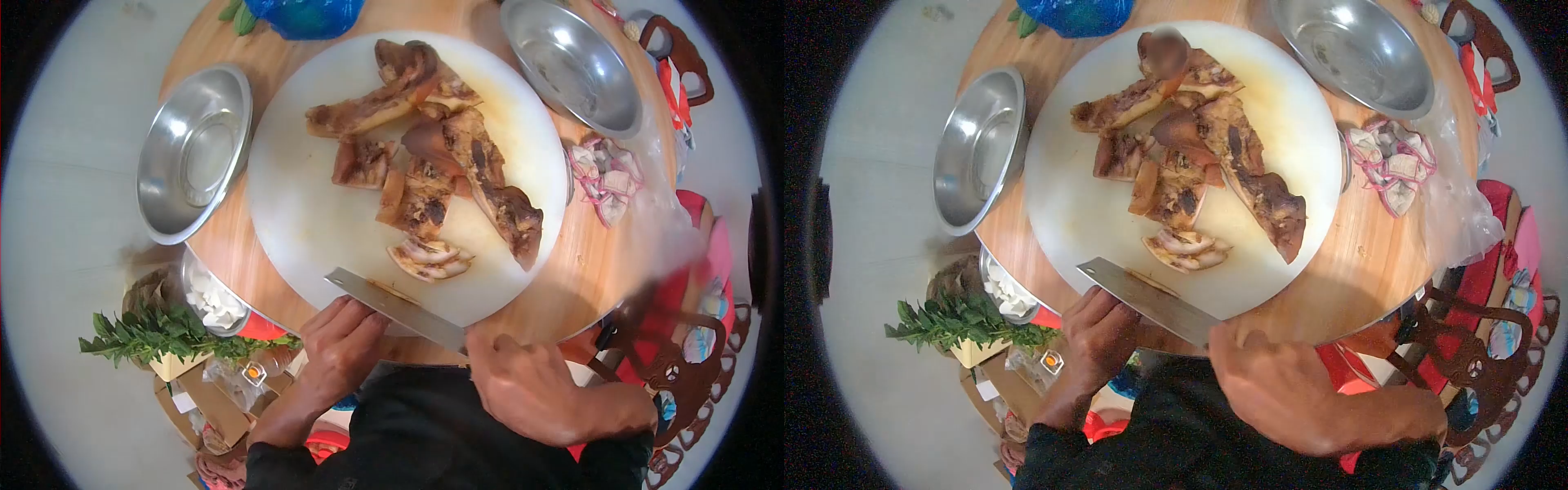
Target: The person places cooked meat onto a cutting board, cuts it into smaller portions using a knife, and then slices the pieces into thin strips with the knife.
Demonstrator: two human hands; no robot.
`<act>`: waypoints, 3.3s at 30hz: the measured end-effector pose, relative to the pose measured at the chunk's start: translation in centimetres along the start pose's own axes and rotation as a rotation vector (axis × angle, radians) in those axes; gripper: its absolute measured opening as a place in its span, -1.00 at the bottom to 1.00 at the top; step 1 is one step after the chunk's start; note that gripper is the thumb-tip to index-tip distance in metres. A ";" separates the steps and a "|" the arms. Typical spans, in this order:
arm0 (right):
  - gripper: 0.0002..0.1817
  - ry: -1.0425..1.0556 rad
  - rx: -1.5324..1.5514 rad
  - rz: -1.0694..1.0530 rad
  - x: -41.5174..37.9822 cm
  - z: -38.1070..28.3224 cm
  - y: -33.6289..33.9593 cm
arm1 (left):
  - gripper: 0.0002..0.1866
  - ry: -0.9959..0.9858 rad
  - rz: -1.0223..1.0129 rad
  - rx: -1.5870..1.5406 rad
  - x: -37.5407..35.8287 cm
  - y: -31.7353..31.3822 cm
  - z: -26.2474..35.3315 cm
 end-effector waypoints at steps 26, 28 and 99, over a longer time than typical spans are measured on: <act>-0.78 -0.024 0.250 0.094 -0.8 1.8 -0.2 | -0.59 -0.057 0.094 0.031 -0.6 0.0 0.8; -0.76 0.019 0.237 0.115 -0.3 1.2 -0.2 | -0.60 -0.059 0.077 0.037 -0.7 -0.1 0.6; -0.81 -0.023 0.228 0.096 -1.0 2.8 0.0 | -0.63 0.013 0.129 0.142 -1.7 -0.1 1.2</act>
Point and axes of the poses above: each hand's wrist, its own x-axis towards the middle knuckle, its own y-axis out of the back of the hand, z = x × y, the point moved 6 cm from there along x, towards the middle knuckle, and after that the axes turned 3 degrees about z, right-handed, at the moved point
